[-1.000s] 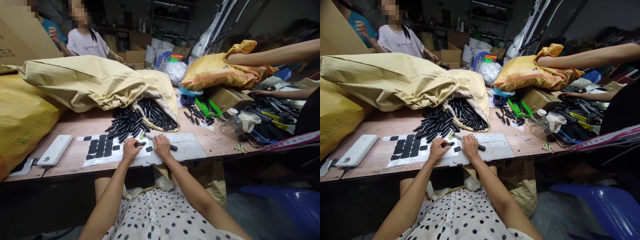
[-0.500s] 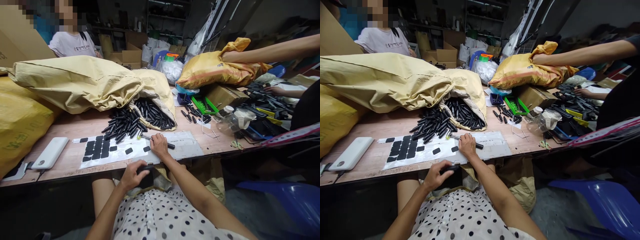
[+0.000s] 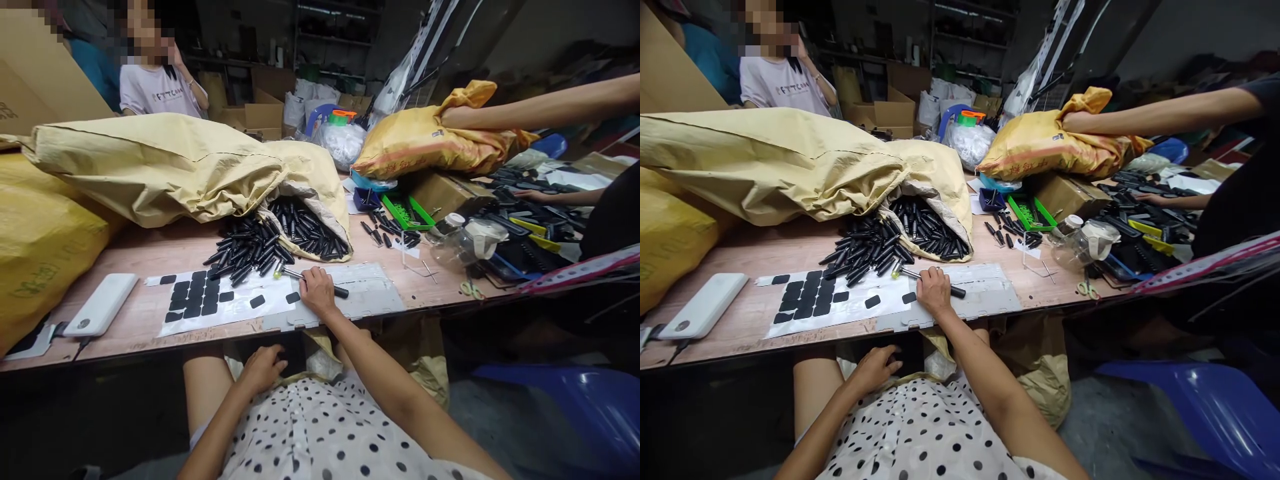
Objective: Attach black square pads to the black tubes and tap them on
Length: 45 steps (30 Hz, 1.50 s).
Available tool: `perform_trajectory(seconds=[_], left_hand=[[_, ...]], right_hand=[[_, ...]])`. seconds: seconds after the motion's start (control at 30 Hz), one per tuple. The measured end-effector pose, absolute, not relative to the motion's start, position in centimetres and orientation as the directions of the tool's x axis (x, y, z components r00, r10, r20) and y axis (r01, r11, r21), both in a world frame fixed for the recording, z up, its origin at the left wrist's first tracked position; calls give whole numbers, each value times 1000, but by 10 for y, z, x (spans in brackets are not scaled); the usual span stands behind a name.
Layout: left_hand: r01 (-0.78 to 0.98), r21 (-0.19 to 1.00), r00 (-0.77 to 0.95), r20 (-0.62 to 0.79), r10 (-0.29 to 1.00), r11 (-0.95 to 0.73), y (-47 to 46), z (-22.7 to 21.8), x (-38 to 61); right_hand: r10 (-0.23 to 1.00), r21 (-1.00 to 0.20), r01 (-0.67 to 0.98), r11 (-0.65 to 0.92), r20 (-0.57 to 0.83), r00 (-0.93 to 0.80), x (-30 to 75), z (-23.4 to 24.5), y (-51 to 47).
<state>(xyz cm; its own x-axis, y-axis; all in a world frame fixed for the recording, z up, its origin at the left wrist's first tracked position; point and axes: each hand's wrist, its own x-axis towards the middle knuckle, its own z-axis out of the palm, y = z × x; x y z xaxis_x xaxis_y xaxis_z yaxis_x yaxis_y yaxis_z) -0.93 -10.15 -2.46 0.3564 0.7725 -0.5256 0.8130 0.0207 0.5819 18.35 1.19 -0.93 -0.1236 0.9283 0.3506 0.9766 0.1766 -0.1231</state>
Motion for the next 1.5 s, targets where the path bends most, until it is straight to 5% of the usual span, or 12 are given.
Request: perform_trajectory(seconds=[0.13, 0.27, 0.4, 0.67, 0.87, 1.1, 1.5], left_hand=[[531, 846, 495, -364, 789, 57, -77, 11, -20], [546, 834, 34, 73, 997, -80, -25, 21, -48], [718, 696, -305, 345, 888, -24, 15, 7, -70], [774, 633, -301, 335, 893, 23, 22, -7, -70], [703, 709, -318, 369, 873, -44, 12, 6, -73], [625, 733, 102, 265, 959, -269, 3, 0, -38], [659, 716, 97, 223, 970, -230, 12, -15, -25]], right_hand=[[933, -125, 978, 167, 340, -116, 183, -9, 12], [936, -138, 976, 171, 333, -117, 183, -8, 12], [938, -138, 975, 172, 324, -120, 182, -8, 13], [947, -155, 975, 156, 304, -103, 180, -4, 13], [941, -149, 975, 164, 320, -110, 180, -5, 13], [949, -156, 975, 160, 296, -109, 184, -10, 15], [935, -221, 951, 219, 327, -139, 191, -2, 7]])
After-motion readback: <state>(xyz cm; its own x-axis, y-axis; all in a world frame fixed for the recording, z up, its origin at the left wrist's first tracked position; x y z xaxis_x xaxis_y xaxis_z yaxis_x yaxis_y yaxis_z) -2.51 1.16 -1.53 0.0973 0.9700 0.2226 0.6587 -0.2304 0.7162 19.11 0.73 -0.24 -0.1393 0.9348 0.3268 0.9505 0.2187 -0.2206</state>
